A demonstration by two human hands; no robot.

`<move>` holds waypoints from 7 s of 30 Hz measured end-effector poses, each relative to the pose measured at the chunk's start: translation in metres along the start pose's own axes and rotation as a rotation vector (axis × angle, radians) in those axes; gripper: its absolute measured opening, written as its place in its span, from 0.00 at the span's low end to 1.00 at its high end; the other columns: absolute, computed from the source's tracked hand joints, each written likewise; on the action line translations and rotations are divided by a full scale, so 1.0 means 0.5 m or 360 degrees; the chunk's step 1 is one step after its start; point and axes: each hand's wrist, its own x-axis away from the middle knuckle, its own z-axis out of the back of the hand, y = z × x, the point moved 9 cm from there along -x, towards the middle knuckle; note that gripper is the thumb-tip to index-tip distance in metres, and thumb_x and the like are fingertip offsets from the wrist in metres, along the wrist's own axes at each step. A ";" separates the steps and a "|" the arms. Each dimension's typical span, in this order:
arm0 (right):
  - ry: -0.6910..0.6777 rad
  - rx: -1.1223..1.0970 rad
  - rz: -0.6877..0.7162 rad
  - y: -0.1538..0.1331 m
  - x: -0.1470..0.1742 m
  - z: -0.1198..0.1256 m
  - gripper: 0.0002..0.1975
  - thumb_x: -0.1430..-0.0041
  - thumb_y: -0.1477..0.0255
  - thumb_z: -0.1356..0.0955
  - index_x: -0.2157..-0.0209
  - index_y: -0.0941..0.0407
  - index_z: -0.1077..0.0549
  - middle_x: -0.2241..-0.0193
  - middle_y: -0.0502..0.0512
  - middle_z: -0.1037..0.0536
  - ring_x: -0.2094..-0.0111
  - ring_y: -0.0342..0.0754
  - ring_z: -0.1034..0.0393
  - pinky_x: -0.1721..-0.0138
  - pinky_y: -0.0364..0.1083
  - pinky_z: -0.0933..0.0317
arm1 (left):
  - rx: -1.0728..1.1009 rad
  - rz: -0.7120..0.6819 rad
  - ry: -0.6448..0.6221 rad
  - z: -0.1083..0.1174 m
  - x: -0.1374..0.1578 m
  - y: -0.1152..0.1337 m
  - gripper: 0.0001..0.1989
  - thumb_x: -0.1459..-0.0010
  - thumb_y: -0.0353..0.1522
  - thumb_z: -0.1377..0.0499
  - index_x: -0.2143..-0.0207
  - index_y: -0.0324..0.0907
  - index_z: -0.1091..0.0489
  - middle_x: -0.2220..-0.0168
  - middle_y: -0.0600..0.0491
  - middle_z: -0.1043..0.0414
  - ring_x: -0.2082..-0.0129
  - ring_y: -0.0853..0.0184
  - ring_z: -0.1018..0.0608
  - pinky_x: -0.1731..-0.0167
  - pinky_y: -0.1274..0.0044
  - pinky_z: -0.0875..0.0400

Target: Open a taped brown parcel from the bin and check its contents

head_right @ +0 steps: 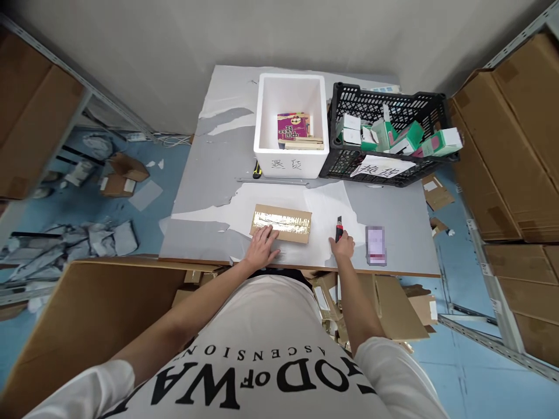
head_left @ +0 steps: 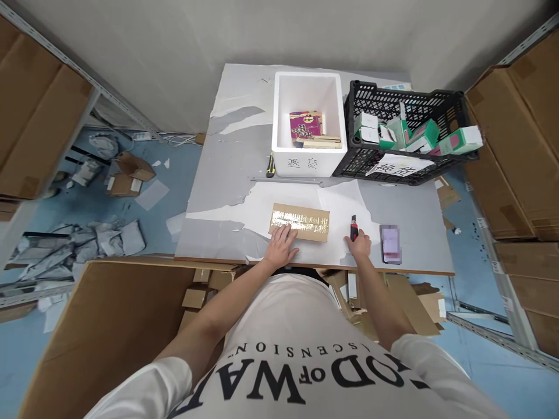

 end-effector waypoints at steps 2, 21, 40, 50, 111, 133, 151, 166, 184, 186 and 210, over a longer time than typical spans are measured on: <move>-0.0061 0.0193 -0.0051 0.020 -0.003 -0.013 0.38 0.49 0.61 0.30 0.39 0.57 0.44 0.46 0.69 0.35 0.43 0.60 0.40 0.44 0.55 0.44 | 0.0000 0.0006 -0.0012 -0.001 0.001 0.001 0.32 0.41 0.44 0.47 0.37 0.38 0.44 0.36 0.40 0.47 0.35 0.51 0.45 0.36 0.59 0.53; -0.0526 -0.0179 0.1669 -0.393 0.189 0.077 0.31 0.38 0.68 0.43 0.34 0.54 0.50 0.39 0.61 0.37 0.47 0.55 0.34 0.46 0.57 0.38 | 0.0014 0.0000 -0.0075 -0.026 -0.003 -0.011 0.43 0.47 0.47 0.41 0.34 0.40 0.52 0.32 0.41 0.57 0.32 0.50 0.55 0.37 0.59 0.57; -0.0758 0.0897 0.2014 -0.511 0.268 -0.037 0.25 0.33 0.67 0.41 0.36 0.42 0.46 0.54 0.56 0.24 0.57 0.52 0.27 0.60 0.46 0.38 | 0.0037 -0.0001 -0.0159 -0.041 0.000 -0.019 0.45 0.48 0.46 0.40 0.33 0.42 0.54 0.32 0.42 0.58 0.32 0.52 0.55 0.36 0.60 0.58; -0.0718 0.1312 0.1847 -0.465 0.235 -0.009 0.29 0.37 0.77 0.41 0.36 0.43 0.44 0.59 0.59 0.24 0.59 0.52 0.27 0.62 0.45 0.39 | 0.0050 -0.0028 -0.0199 -0.035 -0.002 -0.022 0.43 0.47 0.44 0.40 0.33 0.42 0.53 0.32 0.43 0.57 0.32 0.53 0.54 0.36 0.61 0.58; -0.1021 -0.1117 0.0412 -0.059 0.197 0.003 0.40 0.46 0.57 0.32 0.34 0.48 0.48 0.72 0.47 0.29 0.83 0.37 0.41 0.85 0.40 0.43 | -0.0020 -0.0082 -0.0309 0.043 -0.143 -0.067 0.58 0.61 0.59 0.39 0.34 0.39 0.54 0.34 0.38 0.54 0.34 0.44 0.53 0.45 0.58 0.39; -0.0745 -0.1475 0.0166 0.082 0.276 0.002 0.42 0.49 0.57 0.28 0.36 0.48 0.46 0.67 0.50 0.23 0.81 0.42 0.33 0.81 0.43 0.36 | 0.0360 -0.0001 -0.0301 0.030 -0.154 -0.084 0.62 0.66 0.57 0.34 0.34 0.41 0.54 0.32 0.39 0.60 0.33 0.41 0.57 0.40 0.54 0.48; -0.0492 -0.2339 0.0014 -0.134 0.226 -0.093 0.20 0.53 0.58 0.26 0.60 0.49 0.32 0.60 0.47 0.27 0.60 0.46 0.25 0.60 0.49 0.26 | 0.1934 0.0920 -0.0301 -0.013 -0.130 -0.264 0.23 0.48 0.46 0.40 0.54 0.43 0.30 0.55 0.46 0.27 0.59 0.62 0.24 0.62 0.69 0.25; -0.0632 -0.1556 0.0606 -0.380 -0.014 -0.001 0.21 0.55 0.57 0.28 0.63 0.54 0.34 0.75 0.44 0.28 0.77 0.40 0.35 0.73 0.43 0.36 | 0.2323 0.1364 0.0296 -0.048 0.052 -0.159 0.19 0.52 0.42 0.34 0.63 0.41 0.33 0.61 0.50 0.28 0.65 0.69 0.22 0.55 0.68 0.26; -0.0424 -0.1385 0.0616 -0.361 -0.012 -0.031 0.19 0.51 0.60 0.32 0.60 0.54 0.34 0.73 0.46 0.29 0.74 0.42 0.34 0.71 0.44 0.39 | 0.1748 0.1455 0.0081 -0.050 0.062 -0.178 0.17 0.53 0.34 0.35 0.59 0.40 0.31 0.54 0.44 0.28 0.59 0.62 0.23 0.54 0.68 0.28; -0.0338 -0.1459 0.0578 -0.319 0.013 -0.021 0.20 0.50 0.59 0.32 0.58 0.53 0.34 0.69 0.49 0.26 0.69 0.44 0.30 0.68 0.44 0.38 | 0.1688 0.1393 0.0067 -0.044 0.045 -0.184 0.20 0.54 0.32 0.36 0.56 0.40 0.31 0.52 0.44 0.29 0.58 0.62 0.24 0.52 0.67 0.30; -0.0672 -0.2373 -0.0326 -0.140 0.350 -0.167 0.24 0.50 0.52 0.29 0.54 0.41 0.37 0.51 0.49 0.27 0.50 0.53 0.29 0.57 0.58 0.28 | 0.1343 0.0605 -0.0262 0.006 -0.349 -0.191 0.12 0.44 0.35 0.44 0.59 0.41 0.27 0.58 0.49 0.25 0.56 0.62 0.25 0.52 0.70 0.31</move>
